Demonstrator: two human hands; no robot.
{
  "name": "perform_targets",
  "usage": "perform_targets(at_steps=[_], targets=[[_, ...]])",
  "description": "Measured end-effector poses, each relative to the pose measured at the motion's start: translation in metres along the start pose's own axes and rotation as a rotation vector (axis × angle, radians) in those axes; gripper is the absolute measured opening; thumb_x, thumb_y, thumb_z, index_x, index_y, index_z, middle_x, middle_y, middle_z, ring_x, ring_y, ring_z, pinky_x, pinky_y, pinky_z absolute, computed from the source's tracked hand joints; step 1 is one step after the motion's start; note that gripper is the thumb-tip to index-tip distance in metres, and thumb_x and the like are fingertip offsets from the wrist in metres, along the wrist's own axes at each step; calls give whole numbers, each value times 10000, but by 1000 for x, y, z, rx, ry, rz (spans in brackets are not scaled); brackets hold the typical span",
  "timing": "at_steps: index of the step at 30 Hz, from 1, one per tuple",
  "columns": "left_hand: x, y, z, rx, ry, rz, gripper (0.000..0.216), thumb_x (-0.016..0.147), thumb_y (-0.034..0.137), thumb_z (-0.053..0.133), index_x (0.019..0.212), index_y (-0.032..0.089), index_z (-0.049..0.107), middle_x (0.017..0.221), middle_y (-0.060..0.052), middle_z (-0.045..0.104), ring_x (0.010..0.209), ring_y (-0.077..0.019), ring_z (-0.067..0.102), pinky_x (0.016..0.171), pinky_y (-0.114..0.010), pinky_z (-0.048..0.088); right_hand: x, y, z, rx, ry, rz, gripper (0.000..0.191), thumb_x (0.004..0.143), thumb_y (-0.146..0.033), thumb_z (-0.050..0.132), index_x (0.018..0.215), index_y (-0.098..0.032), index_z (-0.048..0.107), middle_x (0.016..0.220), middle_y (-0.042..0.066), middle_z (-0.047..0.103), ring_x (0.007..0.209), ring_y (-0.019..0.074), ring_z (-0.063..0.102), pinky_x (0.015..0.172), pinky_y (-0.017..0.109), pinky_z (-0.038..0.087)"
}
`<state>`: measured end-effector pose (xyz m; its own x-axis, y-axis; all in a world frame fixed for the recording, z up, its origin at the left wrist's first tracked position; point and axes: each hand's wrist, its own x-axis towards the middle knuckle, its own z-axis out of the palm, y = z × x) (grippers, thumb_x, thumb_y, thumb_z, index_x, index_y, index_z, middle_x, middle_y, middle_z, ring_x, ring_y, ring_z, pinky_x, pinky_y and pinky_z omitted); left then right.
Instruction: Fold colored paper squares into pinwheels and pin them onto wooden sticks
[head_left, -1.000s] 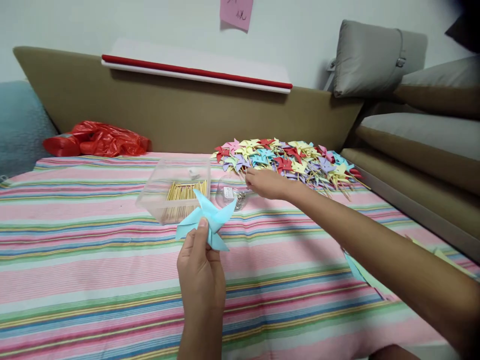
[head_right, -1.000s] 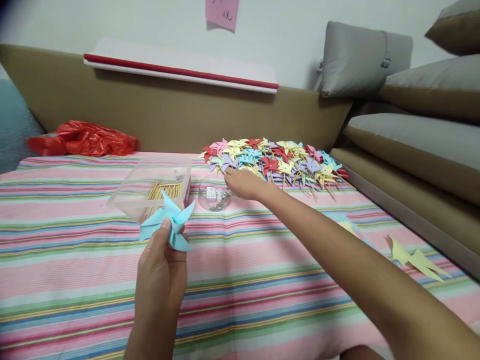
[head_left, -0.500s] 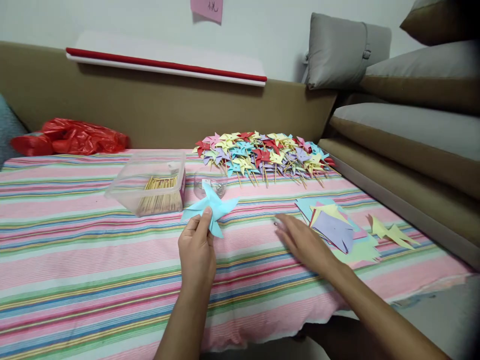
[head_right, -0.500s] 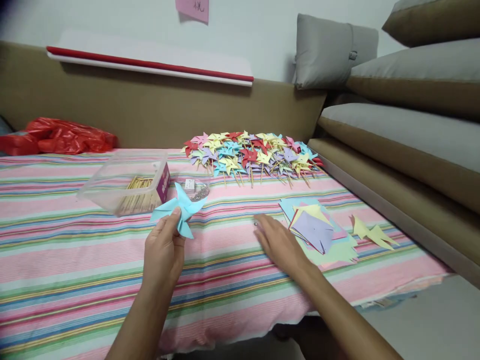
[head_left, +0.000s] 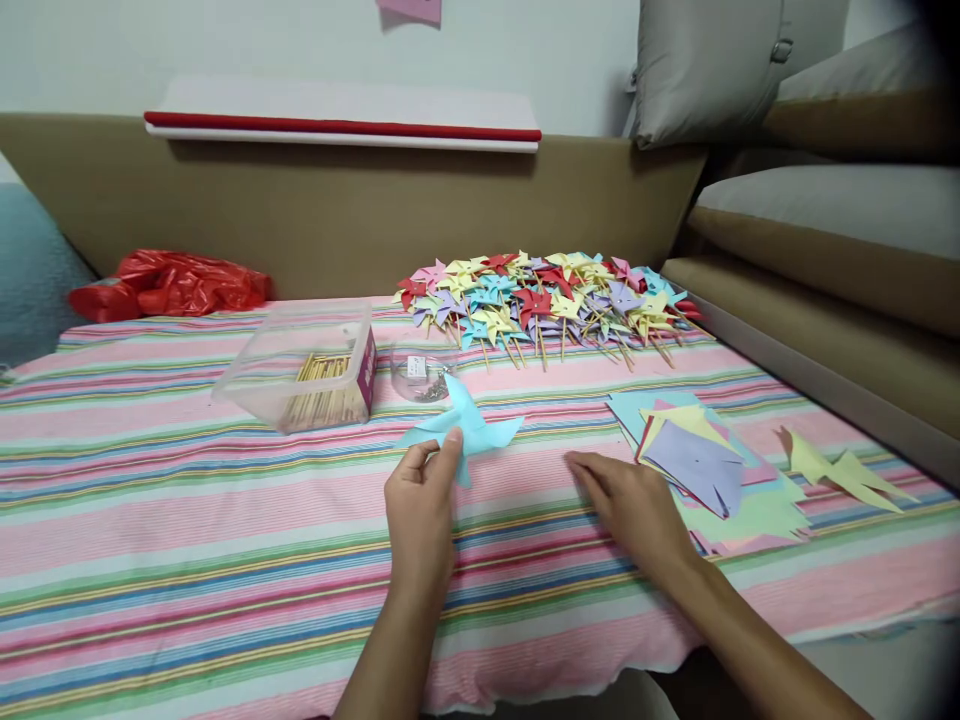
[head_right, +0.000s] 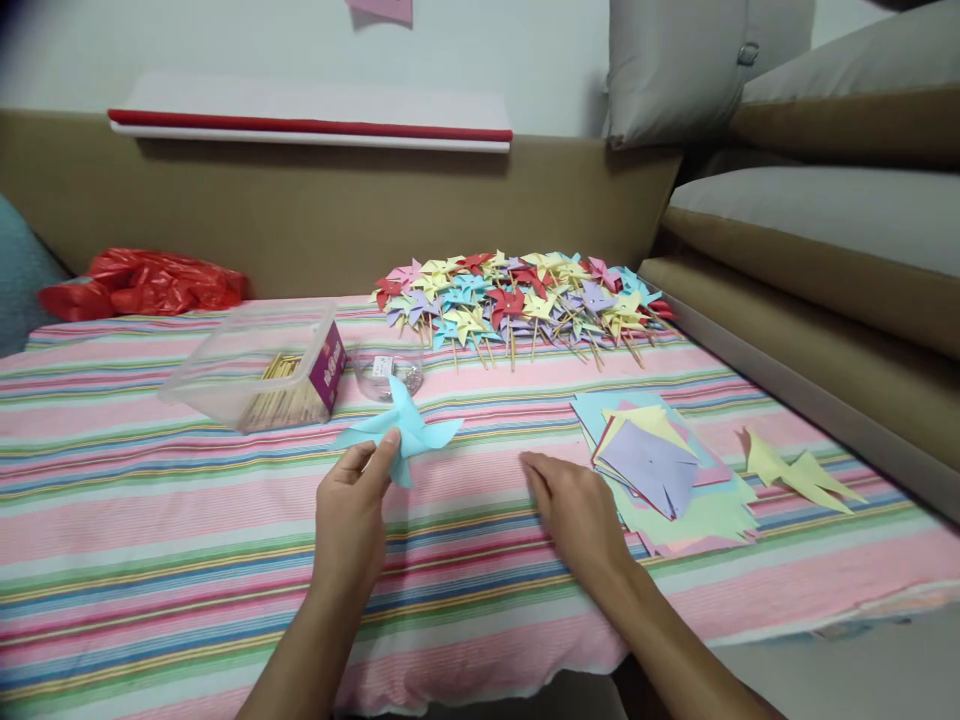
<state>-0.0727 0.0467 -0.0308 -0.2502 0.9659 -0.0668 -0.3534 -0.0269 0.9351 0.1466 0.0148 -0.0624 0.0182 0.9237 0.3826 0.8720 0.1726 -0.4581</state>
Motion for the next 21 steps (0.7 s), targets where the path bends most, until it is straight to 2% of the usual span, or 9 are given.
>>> perform_targets(at_steps=[3,5,7,10,14,18,21], targets=[[-2,-4,2,164,11,44,314,769,462,797,750,166,694,652,26,563,603,-106,453,549,-225,352,2,-23,-17,351,79,99,187,952,-337,597,1022,-251,748,985,40,796,833,234,758,697,352,614],[-4,-5,7,250,3,79,336,761,469,798,688,167,669,597,28,525,570,-109,427,519,-232,330,5,-44,-24,618,43,127,166,949,-363,622,1006,-256,735,920,19,774,779,185,733,650,291,597],[-8,-5,13,289,-25,108,341,755,453,805,647,169,649,574,26,519,566,-115,437,522,-235,346,9,-61,-25,723,0,96,132,947,-346,635,975,-258,729,874,4,742,734,154,688,620,261,561],[-15,-5,20,253,-83,96,323,772,414,798,639,173,631,582,23,528,575,-118,458,535,-231,376,15,-73,-22,653,15,13,80,941,-291,651,916,-260,720,854,-13,703,701,133,598,621,264,486],[-22,-4,24,165,-135,14,348,785,392,797,631,173,574,559,48,467,549,-94,409,518,-213,358,17,-71,-19,542,40,-28,69,943,-254,654,892,-256,700,795,-30,671,633,128,492,601,287,411],[-23,-5,22,136,-163,6,343,792,382,794,652,167,567,579,52,472,568,-86,410,527,-201,359,17,-71,-19,514,36,-112,96,977,-205,591,938,-242,671,888,-4,674,759,148,548,680,302,435],[-25,-5,22,127,-174,8,306,813,359,779,680,161,587,587,54,484,578,-80,418,542,-192,370,17,-72,-17,496,89,-146,95,974,-207,591,951,-240,676,947,21,589,890,170,576,798,325,463]])
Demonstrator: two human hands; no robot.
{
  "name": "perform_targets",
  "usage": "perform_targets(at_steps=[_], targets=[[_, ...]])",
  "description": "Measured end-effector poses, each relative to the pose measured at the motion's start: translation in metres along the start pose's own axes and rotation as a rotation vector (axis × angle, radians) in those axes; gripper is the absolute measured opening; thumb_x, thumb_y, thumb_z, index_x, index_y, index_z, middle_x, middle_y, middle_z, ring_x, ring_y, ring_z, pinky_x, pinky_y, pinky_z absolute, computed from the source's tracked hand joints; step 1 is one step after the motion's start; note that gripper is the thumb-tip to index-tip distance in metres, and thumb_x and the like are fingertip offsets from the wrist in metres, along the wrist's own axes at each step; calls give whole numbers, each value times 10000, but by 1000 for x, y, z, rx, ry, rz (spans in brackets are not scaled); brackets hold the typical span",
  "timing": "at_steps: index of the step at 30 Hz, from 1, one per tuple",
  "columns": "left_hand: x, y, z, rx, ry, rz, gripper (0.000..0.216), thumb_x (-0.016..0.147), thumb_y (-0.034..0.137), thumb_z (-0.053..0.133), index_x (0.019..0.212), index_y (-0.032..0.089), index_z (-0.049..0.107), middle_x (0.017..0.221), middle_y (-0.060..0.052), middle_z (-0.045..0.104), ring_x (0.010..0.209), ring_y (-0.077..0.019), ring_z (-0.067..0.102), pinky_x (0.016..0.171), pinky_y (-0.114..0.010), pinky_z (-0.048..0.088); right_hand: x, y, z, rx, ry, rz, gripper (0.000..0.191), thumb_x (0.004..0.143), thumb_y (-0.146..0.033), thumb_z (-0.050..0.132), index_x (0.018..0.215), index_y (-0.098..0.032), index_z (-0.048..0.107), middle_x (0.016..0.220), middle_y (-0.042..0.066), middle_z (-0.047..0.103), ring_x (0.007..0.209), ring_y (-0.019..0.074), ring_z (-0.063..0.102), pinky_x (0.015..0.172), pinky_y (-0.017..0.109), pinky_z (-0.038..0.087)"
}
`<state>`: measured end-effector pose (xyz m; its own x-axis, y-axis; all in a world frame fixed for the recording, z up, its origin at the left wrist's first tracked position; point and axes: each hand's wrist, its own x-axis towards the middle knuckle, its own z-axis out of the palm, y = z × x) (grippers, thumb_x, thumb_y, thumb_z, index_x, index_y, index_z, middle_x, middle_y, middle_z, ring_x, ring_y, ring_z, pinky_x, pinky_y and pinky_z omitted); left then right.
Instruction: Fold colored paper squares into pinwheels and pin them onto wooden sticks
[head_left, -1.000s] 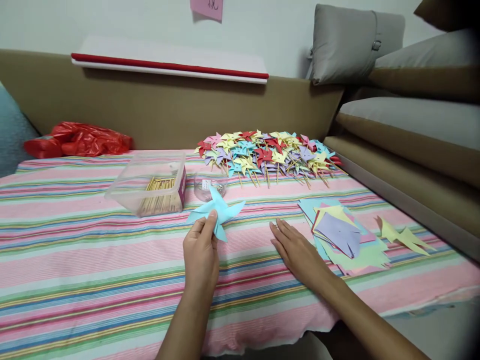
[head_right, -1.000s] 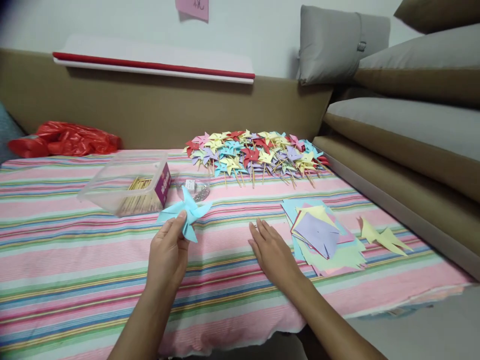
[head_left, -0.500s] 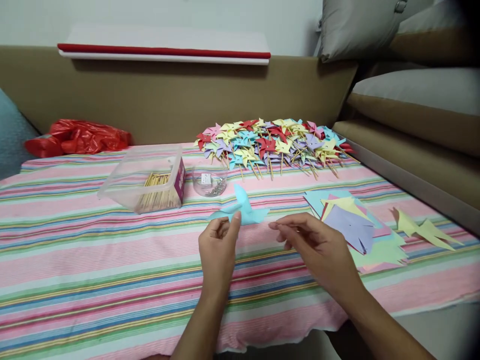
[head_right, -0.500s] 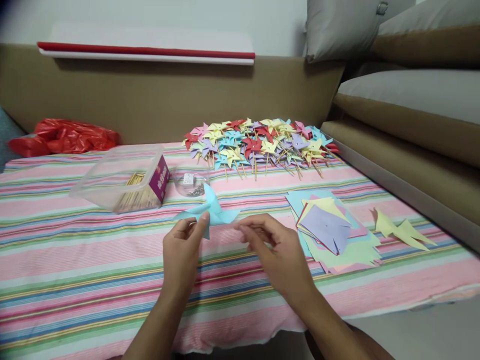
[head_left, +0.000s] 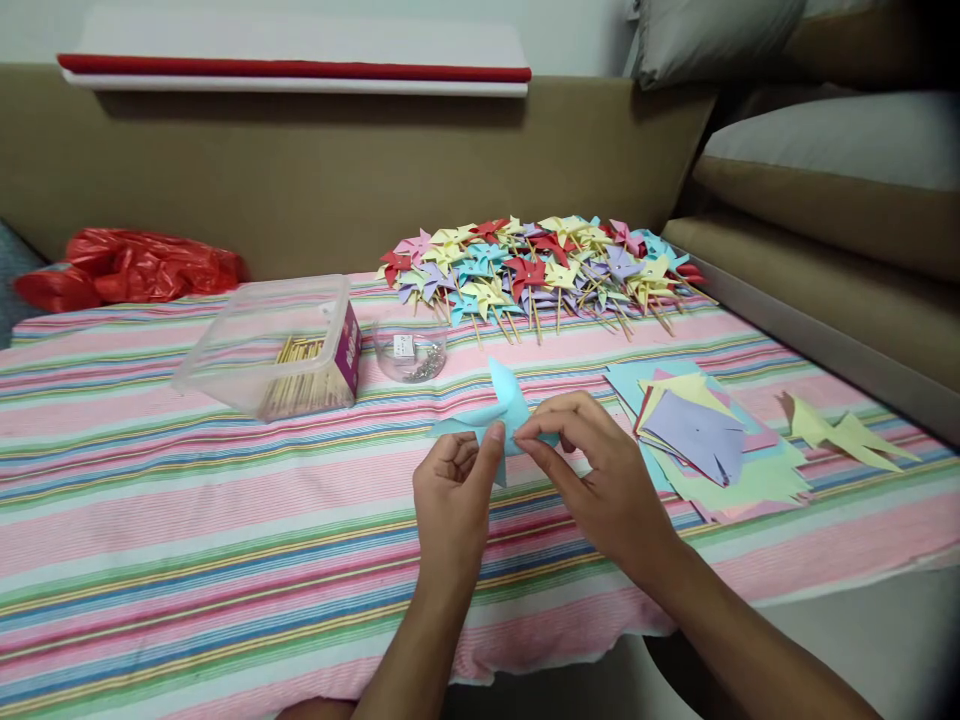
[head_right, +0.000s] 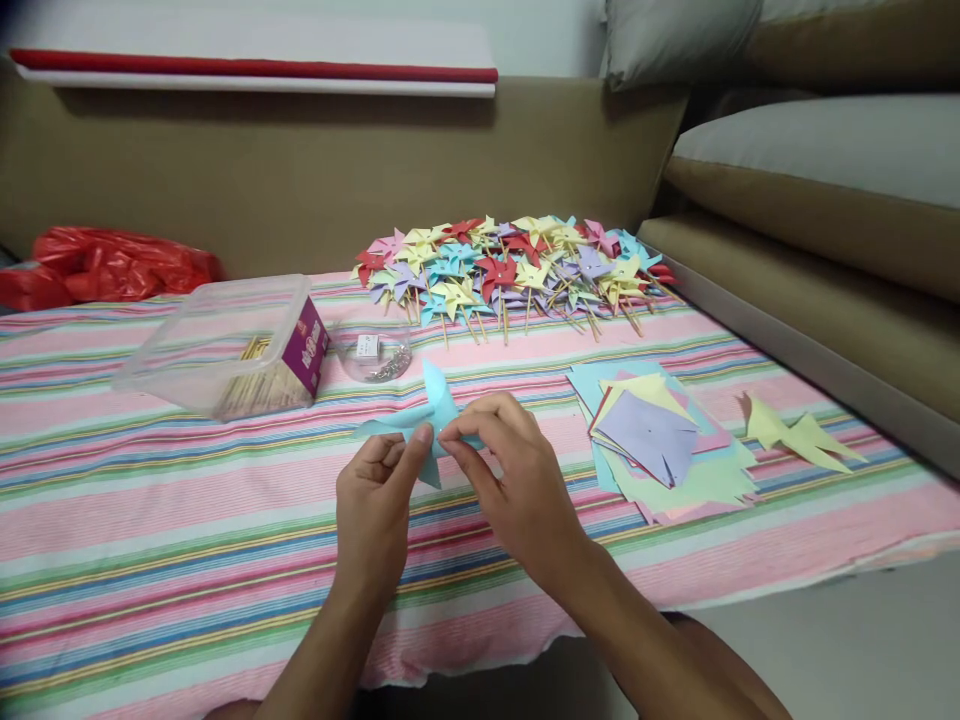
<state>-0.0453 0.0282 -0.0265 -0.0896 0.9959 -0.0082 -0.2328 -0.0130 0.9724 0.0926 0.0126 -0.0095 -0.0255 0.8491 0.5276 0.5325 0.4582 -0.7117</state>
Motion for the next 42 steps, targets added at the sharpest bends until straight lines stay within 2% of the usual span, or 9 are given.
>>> perform_targets(at_steps=[4,8,11,15,21,25,35,39,42], targets=[[-2,1,1,-20,-4,12,299,824,335,770,671,161,581,578,59,485,575,-72,420,543,-183,374,-1,4,0,-57,45,17,79,957,-270,628,936,-276,704,1109,44,474,1083,220,538,969,397,428],[-1,0,1,-29,-10,31,291,817,327,778,667,161,591,579,57,510,572,-72,437,541,-189,384,-1,6,-2,-64,2,45,80,957,-285,628,931,-302,701,1223,45,477,1201,254,480,1061,473,356],[0,-3,1,-20,-16,48,279,818,339,781,681,161,615,601,45,560,588,-78,477,552,-198,402,1,7,-4,-24,-24,52,66,951,-287,639,929,-298,700,1211,42,501,1224,249,489,1074,468,350],[0,-6,0,3,-38,57,235,828,352,774,738,163,668,674,19,650,641,-97,551,589,-216,433,4,7,-6,77,-55,85,65,949,-299,648,918,-281,702,1111,27,577,1163,208,549,1018,374,401],[-1,-9,-2,28,-50,74,207,835,363,769,770,176,706,706,10,685,690,-122,605,624,-239,454,7,5,-10,200,-106,177,46,934,-268,663,903,-267,697,989,-5,660,1016,163,610,921,293,450],[-1,-11,-2,41,-58,83,193,846,372,758,840,179,740,783,-15,726,764,-151,649,673,-260,478,6,4,-10,216,-122,250,47,933,-292,665,922,-267,703,951,-29,700,961,148,635,885,279,459],[0,-15,0,79,-59,114,203,864,375,736,817,178,738,771,-15,729,760,-157,661,692,-264,493,5,7,-6,299,-80,370,102,897,-346,692,899,-245,706,910,-7,718,904,179,648,814,304,476],[0,-15,1,83,-68,126,207,873,380,723,820,181,739,768,-15,725,768,-163,666,683,-262,490,5,5,-5,301,-61,422,128,881,-368,700,892,-241,713,915,7,716,850,183,632,718,298,469],[-1,-15,1,106,-81,120,214,881,385,713,835,179,746,773,-25,731,779,-176,675,689,-271,496,5,4,-5,296,-45,443,143,877,-383,700,911,-245,706,916,1,701,737,157,587,642,287,444]])
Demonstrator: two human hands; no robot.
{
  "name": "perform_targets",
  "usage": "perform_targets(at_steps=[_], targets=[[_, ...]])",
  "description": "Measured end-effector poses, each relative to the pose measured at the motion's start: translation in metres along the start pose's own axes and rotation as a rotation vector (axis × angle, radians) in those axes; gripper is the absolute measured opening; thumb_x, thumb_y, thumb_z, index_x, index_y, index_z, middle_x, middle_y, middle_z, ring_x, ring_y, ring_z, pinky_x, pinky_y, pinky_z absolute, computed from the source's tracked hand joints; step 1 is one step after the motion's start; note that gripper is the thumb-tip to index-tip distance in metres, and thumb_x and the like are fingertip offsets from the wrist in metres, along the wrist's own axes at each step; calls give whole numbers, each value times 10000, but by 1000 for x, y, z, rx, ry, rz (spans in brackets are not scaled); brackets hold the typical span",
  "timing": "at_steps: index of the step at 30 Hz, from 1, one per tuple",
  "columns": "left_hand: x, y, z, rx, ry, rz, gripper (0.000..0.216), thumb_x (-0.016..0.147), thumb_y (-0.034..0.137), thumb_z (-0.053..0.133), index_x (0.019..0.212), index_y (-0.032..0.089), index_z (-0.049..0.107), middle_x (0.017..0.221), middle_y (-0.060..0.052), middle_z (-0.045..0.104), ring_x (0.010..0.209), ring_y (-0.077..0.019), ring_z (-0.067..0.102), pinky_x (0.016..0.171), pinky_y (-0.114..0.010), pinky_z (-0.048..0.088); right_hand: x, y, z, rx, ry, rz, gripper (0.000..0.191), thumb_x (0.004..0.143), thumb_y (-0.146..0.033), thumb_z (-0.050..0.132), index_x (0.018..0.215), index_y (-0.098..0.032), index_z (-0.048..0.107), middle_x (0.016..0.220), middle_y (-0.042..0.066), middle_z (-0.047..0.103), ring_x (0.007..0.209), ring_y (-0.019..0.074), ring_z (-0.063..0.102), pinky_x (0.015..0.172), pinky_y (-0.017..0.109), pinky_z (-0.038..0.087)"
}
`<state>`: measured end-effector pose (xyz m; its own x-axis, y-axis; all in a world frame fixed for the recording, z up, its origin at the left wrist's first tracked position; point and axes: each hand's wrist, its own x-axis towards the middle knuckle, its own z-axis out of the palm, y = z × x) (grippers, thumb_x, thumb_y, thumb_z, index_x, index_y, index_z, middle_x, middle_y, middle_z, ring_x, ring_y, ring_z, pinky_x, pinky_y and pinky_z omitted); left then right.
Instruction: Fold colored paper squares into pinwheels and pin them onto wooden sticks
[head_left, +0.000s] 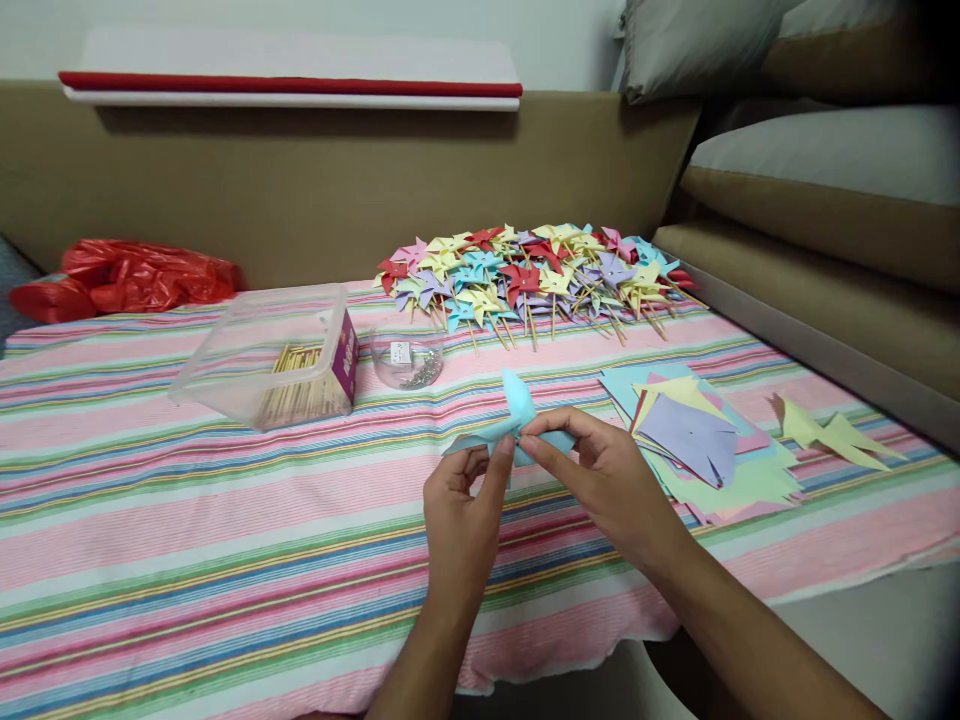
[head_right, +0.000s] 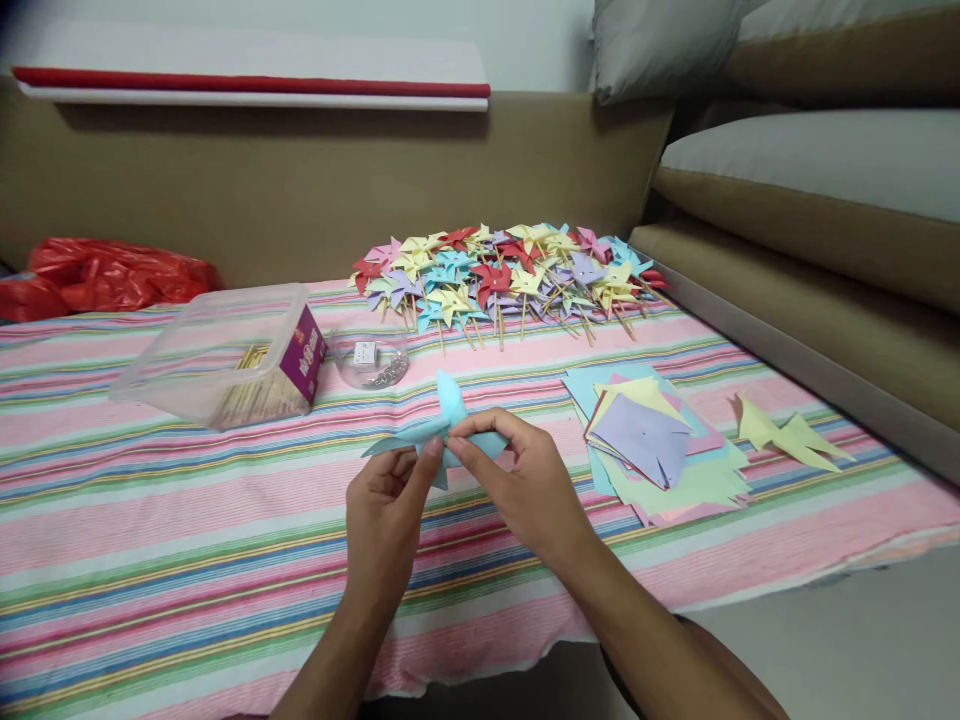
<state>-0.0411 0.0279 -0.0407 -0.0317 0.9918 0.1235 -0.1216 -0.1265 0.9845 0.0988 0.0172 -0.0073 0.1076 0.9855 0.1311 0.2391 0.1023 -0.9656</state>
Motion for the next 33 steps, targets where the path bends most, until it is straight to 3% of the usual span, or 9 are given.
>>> perform_targets(at_steps=[5,10,14,19,23,27,33], targets=[[0,-2,0,23,-41,11,205,880,382,714,845,184,749,843,-39,746,835,-194,686,738,-292,513,1,5,1,55,42,-45,158,873,-360,705,936,-248,614,936,-8,638,846,164,608,697,279,448],[0,-4,1,33,-51,37,184,892,368,704,864,189,738,863,-40,733,843,-190,680,763,-302,524,1,10,3,238,26,17,377,850,-376,737,1118,-286,487,974,-9,684,953,204,663,792,327,492],[0,-1,0,65,-68,80,164,916,355,676,928,205,743,948,-42,727,883,-185,677,770,-294,526,0,9,3,201,1,35,454,865,-391,721,1267,-275,545,1045,32,729,1026,234,671,849,364,511],[-1,2,0,96,-73,101,164,925,335,667,1002,203,728,949,-37,734,921,-188,689,818,-298,533,-1,8,2,178,-19,27,283,882,-400,707,1131,-263,708,1169,39,733,1100,242,651,904,362,504],[-1,2,-1,105,-82,95,164,926,335,662,1002,205,727,957,-47,744,992,-215,694,858,-318,534,-2,10,3,188,-9,48,256,876,-417,717,1083,-267,728,1117,29,748,1028,242,668,883,371,506],[-1,1,-2,86,-85,99,147,924,331,663,999,215,713,944,-42,742,937,-201,699,827,-303,528,-2,12,4,189,15,73,253,864,-427,729,1066,-274,734,1060,20,752,920,222,668,797,346,502],[-1,-2,-1,73,-84,101,112,922,312,662,986,224,691,927,-33,735,902,-192,697,790,-284,518,-3,14,7,189,51,50,234,865,-430,727,1028,-261,735,1031,22,739,904,212,651,787,332,487]])
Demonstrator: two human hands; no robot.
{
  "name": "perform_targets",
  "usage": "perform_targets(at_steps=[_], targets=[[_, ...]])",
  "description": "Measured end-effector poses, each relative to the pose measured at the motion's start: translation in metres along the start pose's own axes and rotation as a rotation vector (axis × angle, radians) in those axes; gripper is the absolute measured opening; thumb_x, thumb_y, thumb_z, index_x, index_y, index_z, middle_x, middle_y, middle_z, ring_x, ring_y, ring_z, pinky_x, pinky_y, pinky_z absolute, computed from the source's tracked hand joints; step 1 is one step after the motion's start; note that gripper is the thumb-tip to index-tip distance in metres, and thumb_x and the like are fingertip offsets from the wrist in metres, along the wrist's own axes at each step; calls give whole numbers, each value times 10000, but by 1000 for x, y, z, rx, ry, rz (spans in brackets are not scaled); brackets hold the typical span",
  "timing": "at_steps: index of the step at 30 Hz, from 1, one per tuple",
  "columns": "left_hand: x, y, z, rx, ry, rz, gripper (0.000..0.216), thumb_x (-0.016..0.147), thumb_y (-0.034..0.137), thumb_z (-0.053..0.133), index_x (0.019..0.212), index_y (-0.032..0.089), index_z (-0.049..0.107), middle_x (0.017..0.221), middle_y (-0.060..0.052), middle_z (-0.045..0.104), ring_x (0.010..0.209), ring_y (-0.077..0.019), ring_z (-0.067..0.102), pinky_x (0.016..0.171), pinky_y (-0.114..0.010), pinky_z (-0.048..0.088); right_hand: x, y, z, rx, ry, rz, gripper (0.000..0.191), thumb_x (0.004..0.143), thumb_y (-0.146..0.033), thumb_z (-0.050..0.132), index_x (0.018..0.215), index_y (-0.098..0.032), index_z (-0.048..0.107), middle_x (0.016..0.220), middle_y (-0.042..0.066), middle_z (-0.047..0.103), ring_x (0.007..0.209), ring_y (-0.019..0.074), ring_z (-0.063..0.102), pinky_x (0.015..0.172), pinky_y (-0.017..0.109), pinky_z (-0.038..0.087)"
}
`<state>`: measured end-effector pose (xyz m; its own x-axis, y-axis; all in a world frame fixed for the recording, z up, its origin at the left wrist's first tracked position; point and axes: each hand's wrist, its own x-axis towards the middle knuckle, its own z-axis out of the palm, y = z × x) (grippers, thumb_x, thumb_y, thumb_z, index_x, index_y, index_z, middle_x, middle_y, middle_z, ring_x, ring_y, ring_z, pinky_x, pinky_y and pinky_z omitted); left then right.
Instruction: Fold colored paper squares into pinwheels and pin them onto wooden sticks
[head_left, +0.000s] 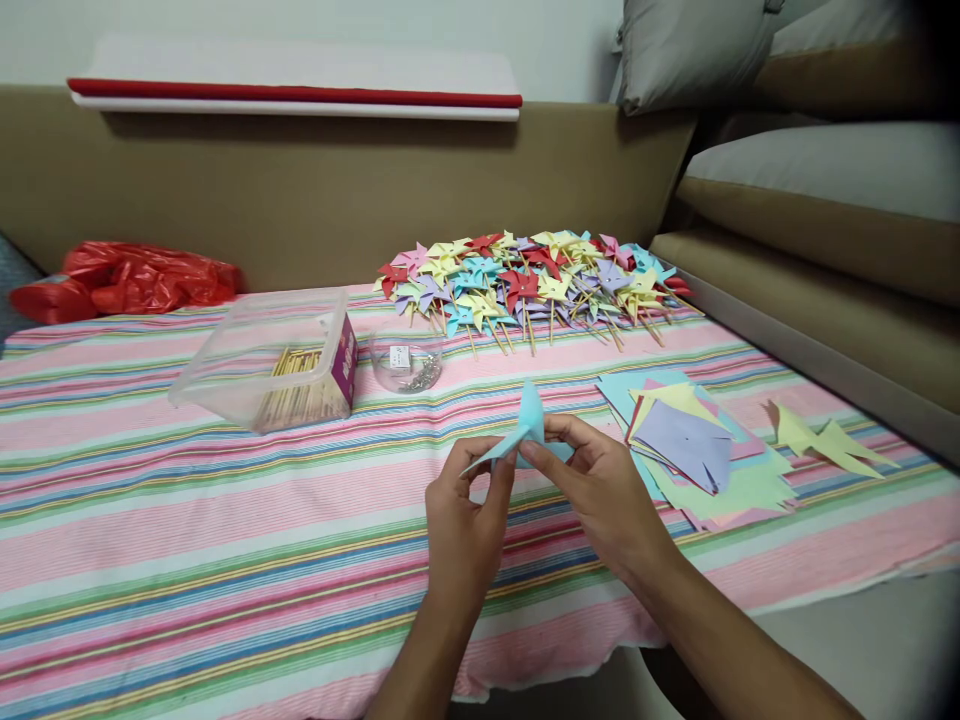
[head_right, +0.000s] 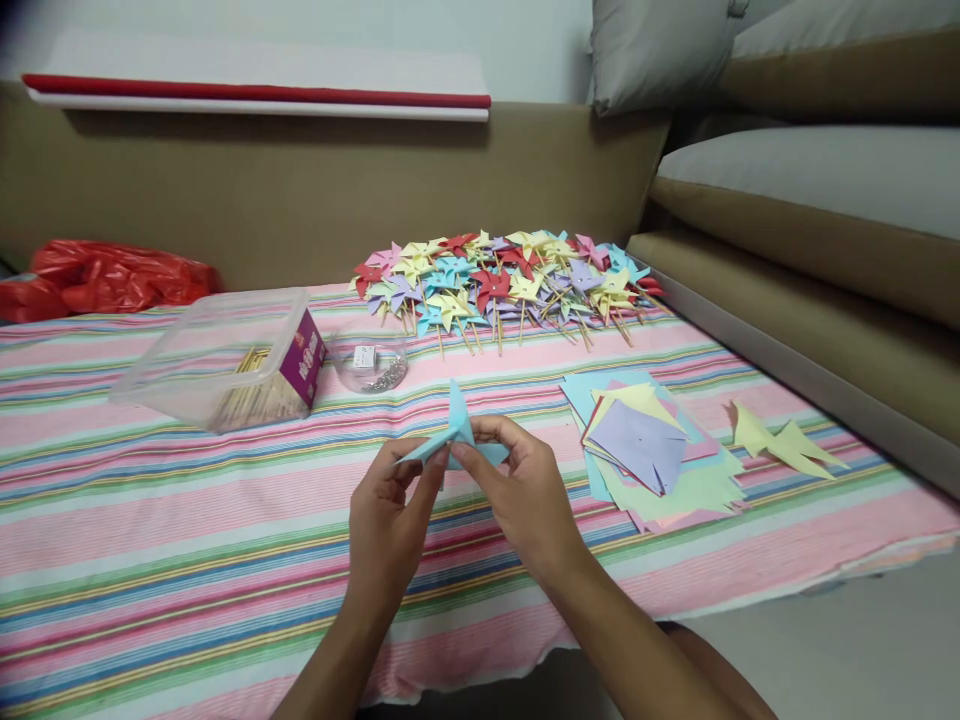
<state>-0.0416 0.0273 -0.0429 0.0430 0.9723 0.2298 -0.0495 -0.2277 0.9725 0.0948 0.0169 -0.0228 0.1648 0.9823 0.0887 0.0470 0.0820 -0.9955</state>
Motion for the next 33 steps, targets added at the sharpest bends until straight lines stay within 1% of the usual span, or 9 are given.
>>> perform_targets(at_steps=[4,7,10,12,17,19,22,27,33], targets=[[2,2,-2,33,-15,43,103,936,294,641,999,224,685,938,-33,723,912,-191,696,823,-292,523,0,-3,0,-67,7,-41,226,886,-420,699,1031,-249,720,1034,29,733,943,218,649,808,332,481],[6,6,-9,163,-73,100,90,948,273,618,982,230,689,933,-28,720,894,-183,693,804,-279,516,1,-4,-5,-194,-17,-130,178,902,-381,676,1010,-244,706,1015,29,726,982,224,633,858,344,467],[10,9,-17,285,-150,151,100,956,254,596,954,236,694,914,-26,723,862,-184,688,757,-275,502,4,-2,-11,-324,-78,-183,122,911,-354,654,953,-245,692,927,14,701,923,219,618,839,342,465],[12,10,-21,298,-177,165,109,955,239,592,968,242,700,922,-30,730,872,-194,687,766,-289,502,6,0,-13,-338,-138,-181,128,922,-364,640,944,-243,678,905,13,691,899,218,621,822,340,472],[18,13,-26,161,-152,177,102,928,259,639,973,230,726,1037,-74,716,1019,-231,662,899,-344,506,11,-2,-10,-323,-213,-229,169,948,-399,607,927,-239,656,914,22,689,895,221,629,823,339,470],[19,15,-28,111,-125,145,97,906,292,674,919,211,725,1000,-78,688,992,-228,652,880,-335,513,14,-8,-7,-336,-227,-236,179,951,-397,598,900,-233,651,872,16,676,849,214,618,788,331,467],[18,21,-31,-6,-73,48,157,892,348,697,937,198,698,947,-62,681,943,-212,646,874,-322,509,22,-19,0,-320,-242,-228,198,938,-405,608,874,-221,646,846,17,674,825,214,609,741,322,464],[18,31,-38,-195,61,-44,280,957,446,583,944,193,701,896,-34,659,865,-174,608,835,-294,493,39,-27,16,-250,-245,-245,219,905,-426,643,913,-210,677,890,36,709,845,226,613,780,349,478],[24,34,-44,-395,28,-179,186,855,376,744,905,196,738,893,-17,664,846,-134,595,810,-243,475,45,-15,23,-43,-315,-177,260,883,-425,681,1014,-201,700,1000,76,743,958,262,668,879,410,519]])
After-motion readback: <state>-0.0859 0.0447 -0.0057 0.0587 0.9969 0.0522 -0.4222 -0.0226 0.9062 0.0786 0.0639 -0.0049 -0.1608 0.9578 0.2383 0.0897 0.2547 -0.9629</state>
